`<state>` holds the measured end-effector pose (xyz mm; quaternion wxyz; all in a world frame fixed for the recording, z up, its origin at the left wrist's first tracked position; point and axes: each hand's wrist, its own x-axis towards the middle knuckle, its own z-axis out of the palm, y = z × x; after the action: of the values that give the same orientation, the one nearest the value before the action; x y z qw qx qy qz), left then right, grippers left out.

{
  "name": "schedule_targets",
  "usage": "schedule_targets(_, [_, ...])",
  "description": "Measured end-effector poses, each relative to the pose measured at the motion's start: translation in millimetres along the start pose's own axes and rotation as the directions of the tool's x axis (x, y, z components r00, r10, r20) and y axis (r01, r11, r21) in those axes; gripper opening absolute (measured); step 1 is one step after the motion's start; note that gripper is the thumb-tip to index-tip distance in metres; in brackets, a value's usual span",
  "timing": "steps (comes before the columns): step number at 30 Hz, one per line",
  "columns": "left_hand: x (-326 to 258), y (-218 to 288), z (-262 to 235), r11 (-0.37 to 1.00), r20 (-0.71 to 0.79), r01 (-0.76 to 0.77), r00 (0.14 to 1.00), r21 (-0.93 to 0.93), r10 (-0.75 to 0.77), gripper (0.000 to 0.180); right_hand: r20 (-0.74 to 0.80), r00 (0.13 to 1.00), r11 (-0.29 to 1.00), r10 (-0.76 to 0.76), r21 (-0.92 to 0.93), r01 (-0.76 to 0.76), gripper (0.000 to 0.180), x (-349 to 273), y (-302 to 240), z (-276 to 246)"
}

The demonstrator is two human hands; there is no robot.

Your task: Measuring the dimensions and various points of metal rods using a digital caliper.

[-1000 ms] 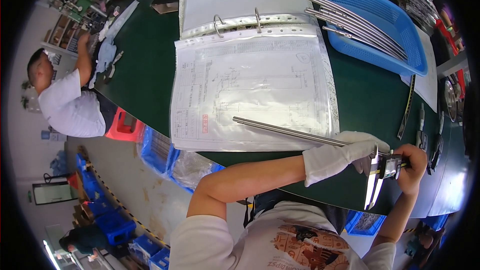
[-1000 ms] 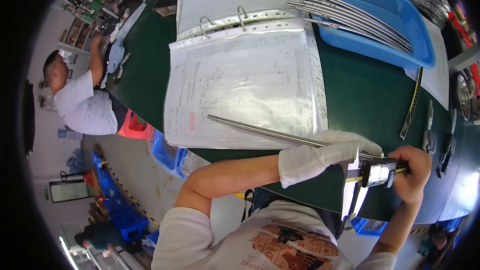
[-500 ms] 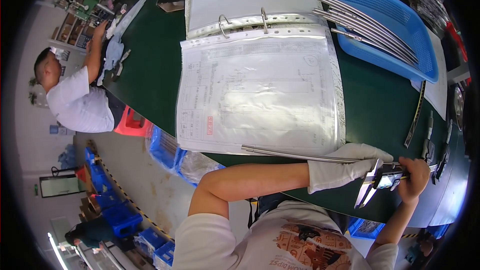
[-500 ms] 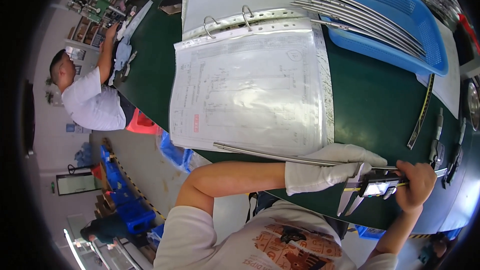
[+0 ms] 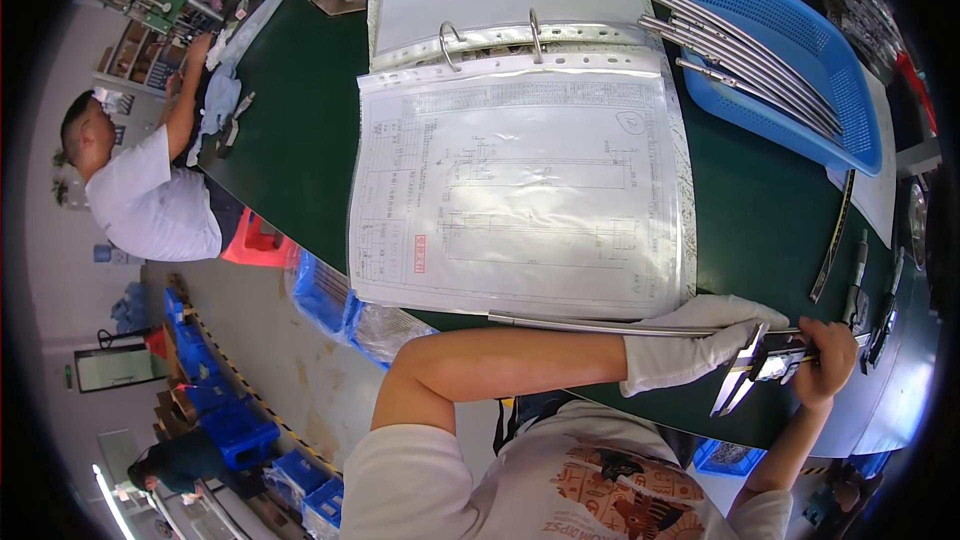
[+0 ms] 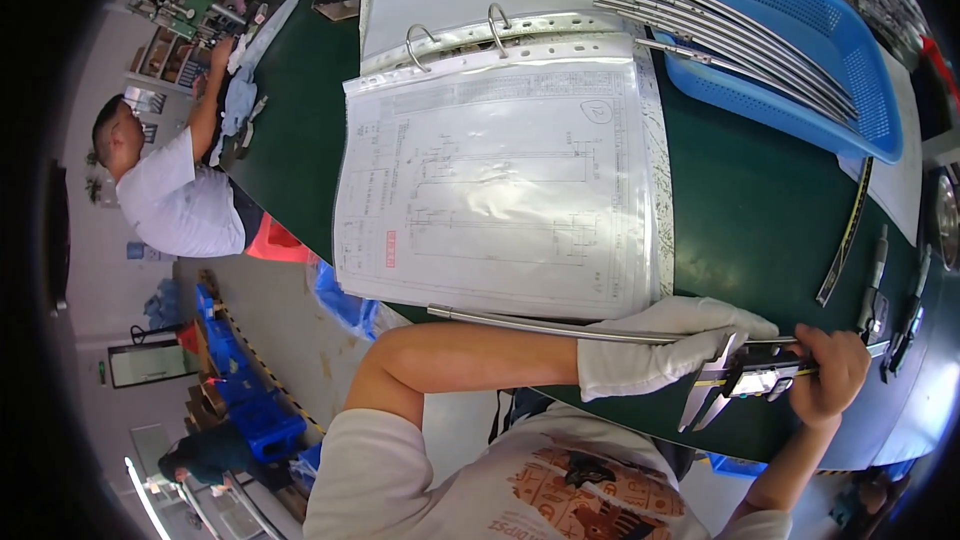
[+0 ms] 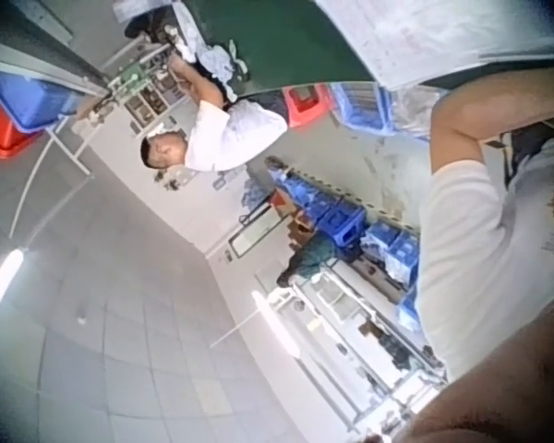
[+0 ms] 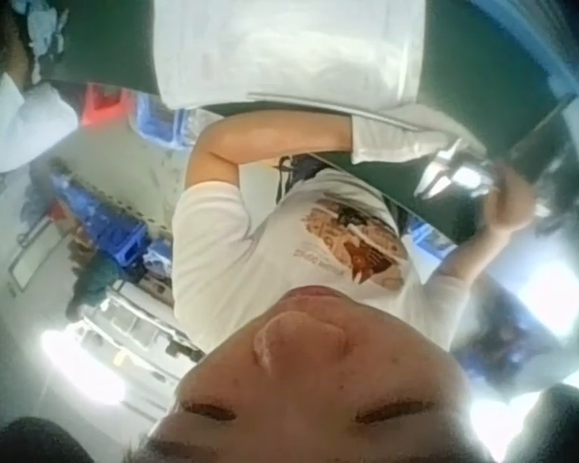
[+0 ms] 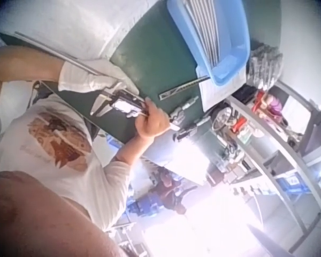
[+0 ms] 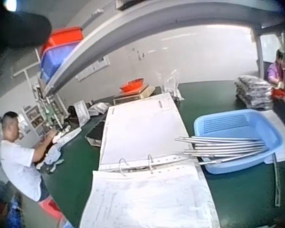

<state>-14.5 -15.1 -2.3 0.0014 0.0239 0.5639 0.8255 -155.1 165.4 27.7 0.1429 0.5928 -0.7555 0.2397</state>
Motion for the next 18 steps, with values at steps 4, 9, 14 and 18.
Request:
schedule_targets(4, [1,1,1,0.999,0.004,0.043,0.999,-0.026,-0.043,0.032,-0.009,1.0,1.0,-0.019,-0.004,0.019,0.015,1,0,-2])
schedule_targets(9, [1,-3,2,1.0,-0.037,-0.018,0.999,-0.003,0.017,0.031,-0.023,0.999,0.999,-0.038,0.0,0.038,0.014,-1,1,-2])
schedule_targets(14, [-5,14,2,0.999,0.069,-0.048,0.996,0.002,0.048,0.034,-0.026,0.999,0.999,-0.032,-0.034,0.031,0.013,-4,-2,-3])
schedule_targets(18, [-6,6,7,0.982,0.058,-0.189,0.98,-0.003,0.189,0.036,-0.042,0.998,0.998,-0.053,-0.035,0.052,0.013,-3,-3,-3])
